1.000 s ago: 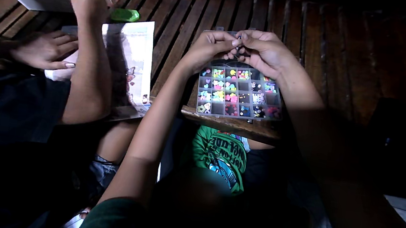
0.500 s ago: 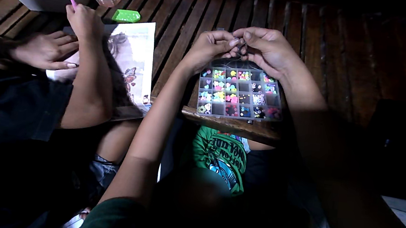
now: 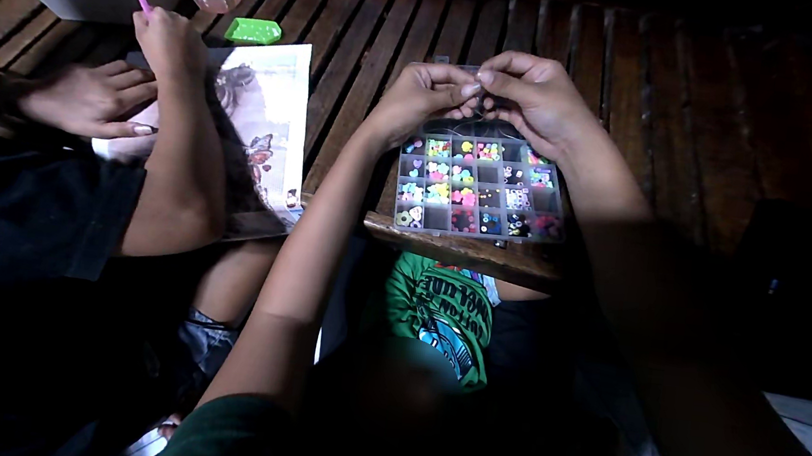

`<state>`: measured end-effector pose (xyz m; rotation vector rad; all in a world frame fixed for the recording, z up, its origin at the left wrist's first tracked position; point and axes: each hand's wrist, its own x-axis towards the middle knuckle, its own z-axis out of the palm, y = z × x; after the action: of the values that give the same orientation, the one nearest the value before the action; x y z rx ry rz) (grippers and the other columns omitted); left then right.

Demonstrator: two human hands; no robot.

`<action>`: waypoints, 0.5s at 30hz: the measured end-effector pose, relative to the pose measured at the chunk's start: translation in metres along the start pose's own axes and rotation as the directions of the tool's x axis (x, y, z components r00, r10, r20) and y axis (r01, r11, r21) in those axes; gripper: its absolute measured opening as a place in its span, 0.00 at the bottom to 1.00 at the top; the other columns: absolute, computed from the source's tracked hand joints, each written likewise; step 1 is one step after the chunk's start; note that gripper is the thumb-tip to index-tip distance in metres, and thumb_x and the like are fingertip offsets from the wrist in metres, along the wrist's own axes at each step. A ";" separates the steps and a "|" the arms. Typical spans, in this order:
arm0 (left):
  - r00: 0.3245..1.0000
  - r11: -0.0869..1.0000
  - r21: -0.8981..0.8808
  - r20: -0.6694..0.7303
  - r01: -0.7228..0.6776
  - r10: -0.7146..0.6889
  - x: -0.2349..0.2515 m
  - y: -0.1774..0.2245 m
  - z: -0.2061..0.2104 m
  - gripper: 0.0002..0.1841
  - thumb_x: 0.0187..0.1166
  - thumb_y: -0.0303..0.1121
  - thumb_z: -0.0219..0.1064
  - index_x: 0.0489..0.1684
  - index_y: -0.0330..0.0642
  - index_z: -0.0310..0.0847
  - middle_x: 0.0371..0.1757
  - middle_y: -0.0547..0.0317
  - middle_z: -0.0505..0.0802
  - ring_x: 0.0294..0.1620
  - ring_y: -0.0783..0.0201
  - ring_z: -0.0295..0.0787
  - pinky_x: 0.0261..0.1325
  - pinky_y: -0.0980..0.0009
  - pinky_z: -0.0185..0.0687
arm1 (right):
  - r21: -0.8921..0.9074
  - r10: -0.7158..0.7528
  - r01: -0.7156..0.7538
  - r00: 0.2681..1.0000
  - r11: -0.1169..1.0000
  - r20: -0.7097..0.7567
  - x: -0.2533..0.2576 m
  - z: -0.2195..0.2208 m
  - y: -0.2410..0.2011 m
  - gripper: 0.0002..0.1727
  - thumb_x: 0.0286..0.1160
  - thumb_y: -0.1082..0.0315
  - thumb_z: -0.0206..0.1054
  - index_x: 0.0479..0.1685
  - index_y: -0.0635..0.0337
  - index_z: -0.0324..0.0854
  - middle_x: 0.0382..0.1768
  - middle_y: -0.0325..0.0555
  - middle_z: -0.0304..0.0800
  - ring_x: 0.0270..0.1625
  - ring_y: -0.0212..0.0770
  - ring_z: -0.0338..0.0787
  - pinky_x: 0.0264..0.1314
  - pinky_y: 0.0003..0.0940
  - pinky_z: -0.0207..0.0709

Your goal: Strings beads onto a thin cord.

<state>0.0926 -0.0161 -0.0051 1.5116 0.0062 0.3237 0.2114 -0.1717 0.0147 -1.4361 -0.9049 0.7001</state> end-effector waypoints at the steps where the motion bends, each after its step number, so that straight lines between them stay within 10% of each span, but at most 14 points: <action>1: 1.000 1.000 0.001 0.003 -0.001 0.001 0.000 0.000 0.000 0.07 0.83 0.20 0.61 0.41 0.39 0.85 0.32 0.69 0.93 0.35 0.76 0.90 0.45 0.77 0.89 | -0.015 -0.015 0.015 1.000 1.000 -0.005 0.000 0.000 0.000 0.04 0.85 0.70 0.63 0.45 0.54 0.83 0.36 0.29 0.87 0.35 0.23 0.85 0.42 0.21 0.83; 15: 0.999 0.999 -0.016 0.012 -0.046 0.046 0.001 -0.001 -0.001 0.08 0.88 0.27 0.59 0.49 0.37 0.85 0.34 0.69 0.90 0.34 0.76 0.87 0.44 0.77 0.87 | -0.091 -0.199 0.193 0.979 0.977 -0.051 -0.001 0.004 0.001 0.02 0.87 0.72 0.59 0.46 0.56 0.76 0.35 0.27 0.84 0.34 0.20 0.84 0.44 0.18 0.82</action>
<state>0.0930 -0.0151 -0.0056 1.4997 -0.0411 0.3506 0.2080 -0.1704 0.0132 -1.4127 -1.0246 0.4736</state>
